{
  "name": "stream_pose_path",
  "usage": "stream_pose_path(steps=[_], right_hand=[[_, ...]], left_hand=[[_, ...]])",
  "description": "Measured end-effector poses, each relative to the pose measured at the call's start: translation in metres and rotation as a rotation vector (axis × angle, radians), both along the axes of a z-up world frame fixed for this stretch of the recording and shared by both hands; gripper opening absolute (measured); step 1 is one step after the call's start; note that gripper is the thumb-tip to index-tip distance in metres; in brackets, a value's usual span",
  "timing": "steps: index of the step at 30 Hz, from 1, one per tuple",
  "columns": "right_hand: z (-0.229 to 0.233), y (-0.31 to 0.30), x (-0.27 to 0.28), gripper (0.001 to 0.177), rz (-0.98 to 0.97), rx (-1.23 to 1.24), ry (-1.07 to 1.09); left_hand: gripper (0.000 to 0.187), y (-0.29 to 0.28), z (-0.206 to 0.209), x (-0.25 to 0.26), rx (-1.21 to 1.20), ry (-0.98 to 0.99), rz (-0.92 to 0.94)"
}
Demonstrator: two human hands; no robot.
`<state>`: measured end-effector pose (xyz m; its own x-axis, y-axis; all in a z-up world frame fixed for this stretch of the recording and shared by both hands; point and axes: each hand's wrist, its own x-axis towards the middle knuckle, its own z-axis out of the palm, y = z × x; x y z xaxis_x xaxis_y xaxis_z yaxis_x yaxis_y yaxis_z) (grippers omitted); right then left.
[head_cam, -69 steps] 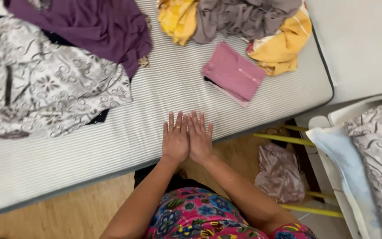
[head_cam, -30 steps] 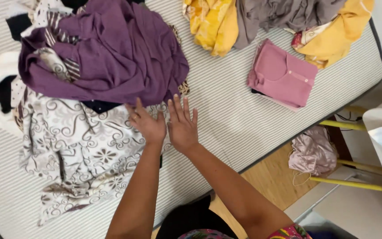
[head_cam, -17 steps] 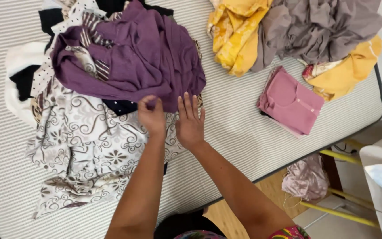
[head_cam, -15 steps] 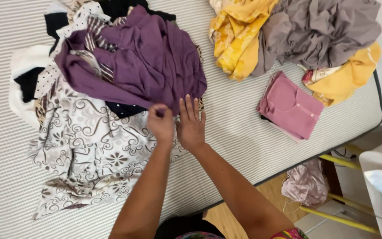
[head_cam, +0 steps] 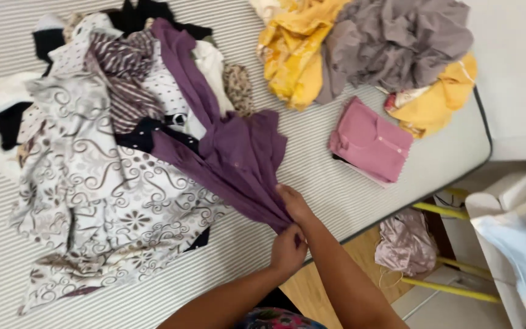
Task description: Folding various items of clothing on a bed.
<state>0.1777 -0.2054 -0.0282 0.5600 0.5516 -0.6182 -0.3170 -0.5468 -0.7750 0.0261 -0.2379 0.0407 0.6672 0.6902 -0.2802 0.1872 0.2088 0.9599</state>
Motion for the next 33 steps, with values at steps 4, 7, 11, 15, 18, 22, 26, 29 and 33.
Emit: stream_pose_path(steps=[4, 7, 11, 15, 18, 22, 26, 29, 33], right_hand=[[0.006, -0.036, 0.001, 0.041, 0.178, -0.054, 0.077], [-0.015, -0.071, 0.01, 0.036, 0.281, 0.007, -0.41], [-0.017, -0.12, 0.016, 0.026, 0.081, 0.029, -0.46], [-0.023, -0.169, 0.01, 0.024, -0.05, -0.069, -0.365], [-0.021, -0.2, -0.005, 0.025, -0.186, 0.011, -0.054], [-0.045, -0.232, -0.019, 0.026, -0.195, 0.031, 0.041], [-0.074, -0.255, -0.024, 0.03, -0.17, 0.119, 0.014], [-0.078, -0.261, -0.025, 0.035, -0.067, 0.102, -0.285], [-0.018, -0.241, -0.039, 0.048, -0.071, -0.146, -0.487]], left_hand=[[0.02, -0.038, -0.008, 0.002, 0.113, 0.082, -0.219], [0.017, -0.061, -0.041, 0.009, 0.261, 0.122, -0.299], [0.014, -0.072, -0.065, 0.014, 0.277, 0.027, 0.001], [0.039, -0.086, -0.095, 0.038, -0.182, 0.255, 0.393], [0.06, -0.092, -0.138, 0.045, -0.292, 0.202, 0.516], [0.086, -0.101, -0.093, 0.03, -0.392, 0.354, 0.477], [0.081, -0.12, -0.107, 0.024, -0.309, 0.387, 0.433], [0.074, -0.128, -0.058, 0.024, -0.339, 0.418, 0.304], [0.065, -0.134, -0.016, 0.022, -0.569, 0.395, 0.024]])
